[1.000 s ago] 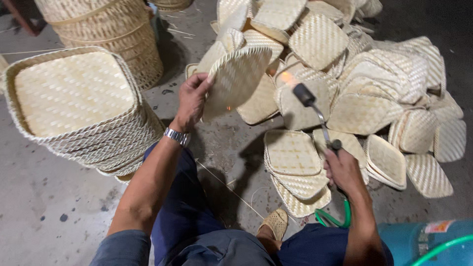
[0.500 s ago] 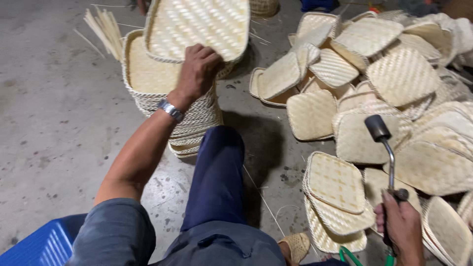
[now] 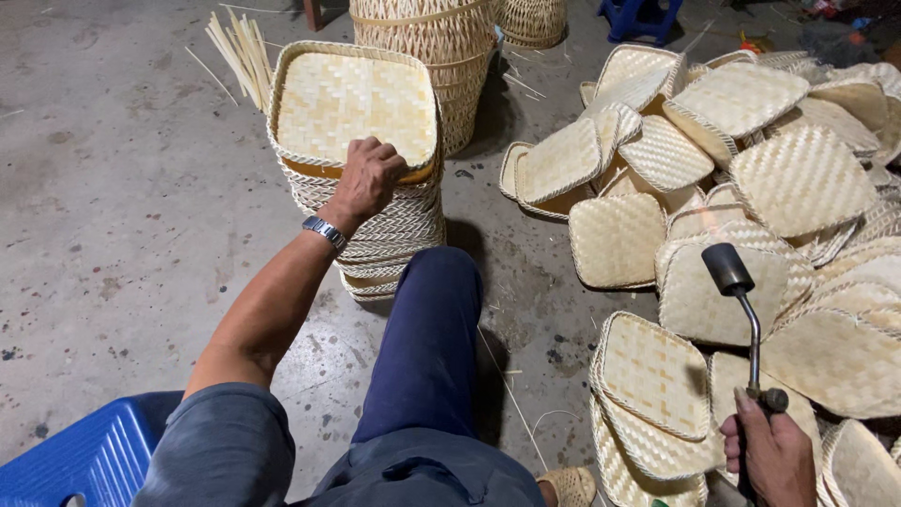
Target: The person uses a handheld blowtorch to singe the surfaces of woven bamboo trays, handling the trays one by one and stacking them.
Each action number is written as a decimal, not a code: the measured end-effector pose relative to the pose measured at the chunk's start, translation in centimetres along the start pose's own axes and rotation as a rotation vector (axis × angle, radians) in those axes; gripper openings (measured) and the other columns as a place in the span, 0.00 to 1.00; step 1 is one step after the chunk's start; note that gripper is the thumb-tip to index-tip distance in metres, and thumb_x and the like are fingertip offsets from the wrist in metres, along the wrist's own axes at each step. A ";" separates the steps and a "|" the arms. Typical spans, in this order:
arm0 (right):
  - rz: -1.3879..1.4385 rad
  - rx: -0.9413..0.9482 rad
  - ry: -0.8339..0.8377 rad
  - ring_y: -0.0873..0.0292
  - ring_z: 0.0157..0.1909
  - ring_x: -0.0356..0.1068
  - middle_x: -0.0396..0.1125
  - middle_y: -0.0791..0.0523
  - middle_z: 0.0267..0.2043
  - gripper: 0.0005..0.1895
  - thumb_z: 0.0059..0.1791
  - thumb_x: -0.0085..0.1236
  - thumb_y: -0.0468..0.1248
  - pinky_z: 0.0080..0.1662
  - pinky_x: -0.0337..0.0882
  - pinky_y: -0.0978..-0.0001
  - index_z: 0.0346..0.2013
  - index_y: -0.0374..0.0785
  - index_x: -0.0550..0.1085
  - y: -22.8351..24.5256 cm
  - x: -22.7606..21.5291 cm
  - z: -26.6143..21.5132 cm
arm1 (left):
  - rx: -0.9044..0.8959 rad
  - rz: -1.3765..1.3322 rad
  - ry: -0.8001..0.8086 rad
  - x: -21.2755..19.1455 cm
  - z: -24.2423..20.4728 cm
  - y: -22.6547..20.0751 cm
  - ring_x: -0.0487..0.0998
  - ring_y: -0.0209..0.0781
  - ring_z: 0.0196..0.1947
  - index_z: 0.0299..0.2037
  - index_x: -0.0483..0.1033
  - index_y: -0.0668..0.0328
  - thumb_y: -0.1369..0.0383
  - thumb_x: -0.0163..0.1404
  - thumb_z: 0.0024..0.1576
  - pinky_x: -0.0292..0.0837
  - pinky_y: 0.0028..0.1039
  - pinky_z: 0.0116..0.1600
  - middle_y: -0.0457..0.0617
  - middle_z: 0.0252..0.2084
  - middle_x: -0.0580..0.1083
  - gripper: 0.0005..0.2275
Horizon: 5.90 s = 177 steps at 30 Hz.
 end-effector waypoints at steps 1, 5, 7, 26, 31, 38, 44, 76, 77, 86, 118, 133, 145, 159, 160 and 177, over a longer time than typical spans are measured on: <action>-0.002 -0.003 0.004 0.57 0.23 0.65 0.67 0.47 0.25 0.30 0.58 0.53 0.54 0.27 0.67 0.63 0.34 0.24 0.74 -0.4 0.0 0.2 | 0.006 0.027 0.014 0.2 -0.2 0.0 0.68 0.43 0.37 0.33 0.79 0.56 0.73 0.50 0.63 0.63 0.35 0.50 0.48 0.32 0.72 0.07; 0.025 0.025 -0.021 0.55 0.22 0.64 0.67 0.46 0.25 0.29 0.58 0.54 0.52 0.26 0.68 0.62 0.36 0.23 0.74 -1.7 -0.2 1.1 | 0.018 -0.026 0.041 0.1 -1.0 0.1 0.68 0.45 0.37 0.32 0.79 0.57 0.71 0.51 0.61 0.63 0.37 0.49 0.48 0.32 0.73 0.06; 0.049 0.023 -0.035 0.55 0.22 0.65 0.67 0.47 0.26 0.26 0.57 0.54 0.51 0.25 0.68 0.61 0.37 0.24 0.74 -2.0 -0.3 1.4 | 0.012 -0.047 0.098 0.5 -1.2 0.1 0.69 0.46 0.37 0.36 0.79 0.58 0.70 0.50 0.63 0.64 0.37 0.49 0.50 0.35 0.73 0.05; 0.255 0.012 -0.173 0.61 0.19 0.59 0.62 0.54 0.21 0.24 0.62 0.49 0.48 0.23 0.60 0.68 0.29 0.32 0.70 0.7 -5.9 0.2 | 0.257 -0.596 0.141 6.7 1.3 -24.1 0.76 0.57 0.43 0.60 0.73 0.65 0.66 0.54 0.60 0.71 0.42 0.49 0.59 0.44 0.76 0.19; 0.412 0.005 -0.263 0.65 0.20 0.61 0.65 0.57 0.24 0.19 0.59 0.49 0.47 0.24 0.64 0.71 0.32 0.36 0.69 2.0 -7.4 -2.3 | -0.037 -1.035 0.962 26.9 -6.3 -38.5 0.84 0.52 0.44 0.61 0.70 0.64 0.59 0.55 0.60 0.78 0.37 0.49 0.61 0.46 0.80 0.23; 0.511 0.091 -0.347 0.66 0.21 0.62 0.65 0.58 0.24 0.17 0.57 0.51 0.47 0.24 0.65 0.72 0.32 0.37 0.68 1.4 -9.6 -4.7 | -1.024 -1.450 1.222 44.6 -21.6 -49.5 0.76 0.44 0.49 0.58 0.71 0.53 0.56 0.51 0.57 0.83 0.41 0.49 0.45 0.53 0.71 0.20; 0.519 0.153 -0.353 0.65 0.20 0.62 0.64 0.57 0.22 0.19 0.56 0.51 0.47 0.23 0.65 0.72 0.30 0.34 0.70 0.3 -10.8 -5.1 | -0.767 -1.008 0.974 47.3 -18.6 -48.0 0.81 0.48 0.40 0.43 0.79 0.69 0.51 0.54 0.59 0.78 0.38 0.48 0.61 0.40 0.81 0.22; 0.062 0.196 0.200 0.62 0.20 0.62 0.65 0.54 0.23 0.22 0.54 0.49 0.49 0.22 0.64 0.68 0.32 0.30 0.71 4.6 1.6 -3.0 | -0.967 -1.878 0.716 30.6 -6.1 -34.3 0.80 0.34 0.37 0.53 0.77 0.65 0.69 0.51 0.64 0.80 0.30 0.43 0.46 0.43 0.80 0.11; 0.054 0.184 0.205 0.62 0.20 0.62 0.65 0.54 0.23 0.22 0.54 0.49 0.49 0.22 0.64 0.68 0.32 0.30 0.71 5.7 2.3 -3.1 | -0.968 -1.882 0.698 29.9 -5.8 -33.5 0.80 0.34 0.37 0.53 0.77 0.65 0.69 0.51 0.64 0.80 0.30 0.43 0.46 0.43 0.80 0.11; 0.079 0.057 0.258 0.62 0.19 0.63 0.63 0.54 0.20 0.23 0.55 0.48 0.50 0.21 0.65 0.70 0.30 0.30 0.69 11.5 7.7 -4.3 | -0.796 -1.890 0.565 29.3 -5.8 -29.2 0.79 0.32 0.40 0.61 0.75 0.64 0.70 0.51 0.64 0.78 0.27 0.43 0.45 0.47 0.80 0.16; -0.083 0.107 0.012 0.61 0.21 0.66 0.66 0.53 0.22 0.24 0.54 0.49 0.50 0.23 0.67 0.67 0.31 0.28 0.72 9.1 0.7 -5.4 | -0.762 -1.852 0.360 25.7 -2.1 -23.6 0.79 0.33 0.45 0.63 0.74 0.61 0.70 0.52 0.63 0.80 0.28 0.49 0.46 0.52 0.79 0.17; -0.059 0.127 0.082 0.63 0.20 0.65 0.66 0.54 0.22 0.23 0.54 0.49 0.50 0.22 0.67 0.68 0.31 0.30 0.72 8.4 3.6 -6.1 | -0.887 -1.890 0.219 25.0 0.1 -21.5 0.79 0.33 0.44 0.60 0.76 0.58 0.70 0.51 0.65 0.80 0.29 0.46 0.43 0.50 0.78 0.13; 0.038 -0.029 0.207 0.68 0.20 0.63 0.66 0.59 0.24 0.15 0.52 0.46 0.48 0.21 0.65 0.73 0.42 0.41 0.73 15.1 9.2 -5.7 | -0.953 -1.988 0.339 25.5 -3.9 -27.7 0.79 0.31 0.44 0.60 0.74 0.59 0.70 0.51 0.63 0.79 0.28 0.46 0.41 0.48 0.79 0.15; 0.648 -0.079 -0.415 0.67 0.17 0.61 0.64 0.59 0.20 0.15 0.47 0.69 0.38 0.19 0.62 0.75 0.29 0.36 0.68 7.7 3.8 -1.2 | -1.060 -2.380 0.415 20.6 -8.7 -35.2 0.79 0.39 0.49 0.62 0.67 0.68 0.72 0.51 0.63 0.78 0.31 0.51 0.52 0.55 0.76 0.18; 0.681 -0.134 -0.389 0.67 0.17 0.60 0.64 0.58 0.20 0.15 0.48 0.69 0.36 0.20 0.62 0.75 0.29 0.36 0.68 7.9 3.5 -1.0 | -1.034 -2.349 0.461 20.4 -8.8 -35.5 0.78 0.41 0.53 0.62 0.66 0.69 0.70 0.54 0.61 0.79 0.33 0.54 0.55 0.58 0.74 0.21; 0.286 -0.072 -0.130 0.70 0.21 0.63 0.67 0.60 0.23 0.14 0.45 0.68 0.39 0.22 0.64 0.76 0.34 0.34 0.73 8.5 -1.1 -1.8 | -0.151 -1.507 1.069 17.3 0.0 -30.9 0.74 0.47 0.60 0.70 0.61 0.54 0.54 0.48 0.60 0.79 0.41 0.55 0.57 0.64 0.71 0.29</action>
Point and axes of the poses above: each hand's wrist, its own z-axis towards the middle knuckle, its own x-axis out of the palm, y = z × x, the point moved 9 cm from there along z, towards the middle knuckle
